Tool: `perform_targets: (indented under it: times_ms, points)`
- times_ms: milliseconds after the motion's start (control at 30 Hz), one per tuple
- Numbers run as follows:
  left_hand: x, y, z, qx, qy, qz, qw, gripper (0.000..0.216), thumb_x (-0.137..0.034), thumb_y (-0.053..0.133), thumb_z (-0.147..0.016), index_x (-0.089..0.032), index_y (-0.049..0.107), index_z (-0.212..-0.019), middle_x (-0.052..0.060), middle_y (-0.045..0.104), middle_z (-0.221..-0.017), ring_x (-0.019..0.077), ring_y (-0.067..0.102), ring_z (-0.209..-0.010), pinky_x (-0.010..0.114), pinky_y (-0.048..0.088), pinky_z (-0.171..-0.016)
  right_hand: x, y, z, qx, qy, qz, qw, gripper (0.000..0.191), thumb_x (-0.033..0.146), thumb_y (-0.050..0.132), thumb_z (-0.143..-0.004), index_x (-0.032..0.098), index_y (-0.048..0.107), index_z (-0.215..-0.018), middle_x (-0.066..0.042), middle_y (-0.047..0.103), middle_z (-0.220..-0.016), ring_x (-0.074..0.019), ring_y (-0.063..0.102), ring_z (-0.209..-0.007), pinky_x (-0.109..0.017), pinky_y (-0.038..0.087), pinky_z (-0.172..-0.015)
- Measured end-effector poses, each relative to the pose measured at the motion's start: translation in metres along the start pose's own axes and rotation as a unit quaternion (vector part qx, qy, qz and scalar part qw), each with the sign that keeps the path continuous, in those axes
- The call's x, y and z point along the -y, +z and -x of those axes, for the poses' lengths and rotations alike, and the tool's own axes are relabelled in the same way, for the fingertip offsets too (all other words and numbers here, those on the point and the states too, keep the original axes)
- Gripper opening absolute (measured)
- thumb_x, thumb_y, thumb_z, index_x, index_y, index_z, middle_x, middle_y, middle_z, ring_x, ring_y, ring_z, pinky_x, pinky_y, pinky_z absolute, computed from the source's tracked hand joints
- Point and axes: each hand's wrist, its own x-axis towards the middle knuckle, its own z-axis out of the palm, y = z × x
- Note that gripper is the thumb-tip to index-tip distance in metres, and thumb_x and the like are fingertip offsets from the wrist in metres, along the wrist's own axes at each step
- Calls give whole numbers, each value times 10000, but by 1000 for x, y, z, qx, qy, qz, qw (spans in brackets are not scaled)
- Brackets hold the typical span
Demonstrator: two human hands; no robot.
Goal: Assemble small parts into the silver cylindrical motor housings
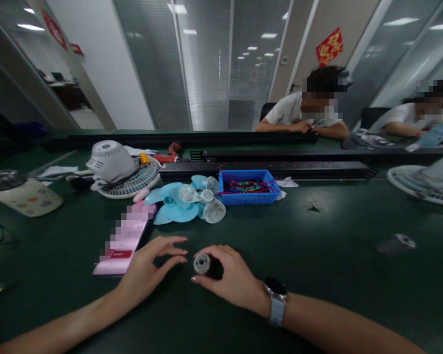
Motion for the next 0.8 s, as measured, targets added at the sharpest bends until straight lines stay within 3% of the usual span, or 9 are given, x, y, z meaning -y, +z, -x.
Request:
perform_targets:
  times_ms: [100,200,333,433,533,600,667,800]
  points:
    - [9,7,5,57,8,4,998,449,-112,660,-845,-241,583,-1269,43,738,-971,193,688,-913,353,583,-809,2,1,1,-9,-4,0,1000,378,374,767,-752,277,637,-1094,-3,690,-1065,-205,632,-996,-388,496,-896]
    - [10,8,7,67,3,4,998,532,-169,676,-850,-274,513,-1346,52,711,-1083,205,663,-984,369,573,-837,-6,-18,1,-51,-10,-3,999,370,372,734,-787,272,626,-1126,-13,690,-1096,-194,641,-1012,-358,502,-907]
    - [10,3,5,50,-39,13,998,509,-297,614,-905,-281,455,-1387,67,676,-1167,207,661,-937,294,573,-679,-53,-93,10,-227,57,69,970,375,431,640,-841,207,613,-1140,-76,690,-1112,-219,658,-992,-383,506,-899]
    - [9,3,4,49,-69,27,996,430,-357,537,-943,-261,474,-1358,68,686,-1125,210,660,-908,281,548,-647,-111,-160,32,-358,142,133,913,501,543,633,-776,150,623,-1086,-112,718,-968,-250,686,-849,-411,528,-817]
    - [8,4,3,53,-95,35,993,382,-399,492,-957,-254,505,-1310,61,693,-1084,211,653,-892,299,532,-691,-163,-204,61,-424,237,222,845,531,574,637,-728,161,638,-1062,-117,724,-908,-274,683,-820,-410,528,-762]
    - [6,4,2,55,-108,36,992,365,-416,473,-960,-247,524,-1280,57,693,-1057,213,647,-886,305,519,-710,-186,-216,78,-432,282,247,820,520,564,635,-722,171,643,-1062,-113,723,-886,-284,681,-818,-408,524,-741]
    - [5,3,2,56,-114,38,991,357,-425,453,-962,-236,539,-1253,57,692,-1033,217,643,-886,313,509,-725,-197,-218,89,-428,308,244,814,504,557,631,-721,173,648,-1046,-110,720,-864,-288,680,-802,-408,523,-723]
    - [2,1,1,66,-123,41,989,351,-437,426,-963,-223,557,-1208,55,689,-998,221,641,-885,323,501,-747,-181,-210,89,-443,286,259,809,612,563,632,-719,126,608,-1147,-165,696,-1007,-321,661,-893,-442,514,-766]
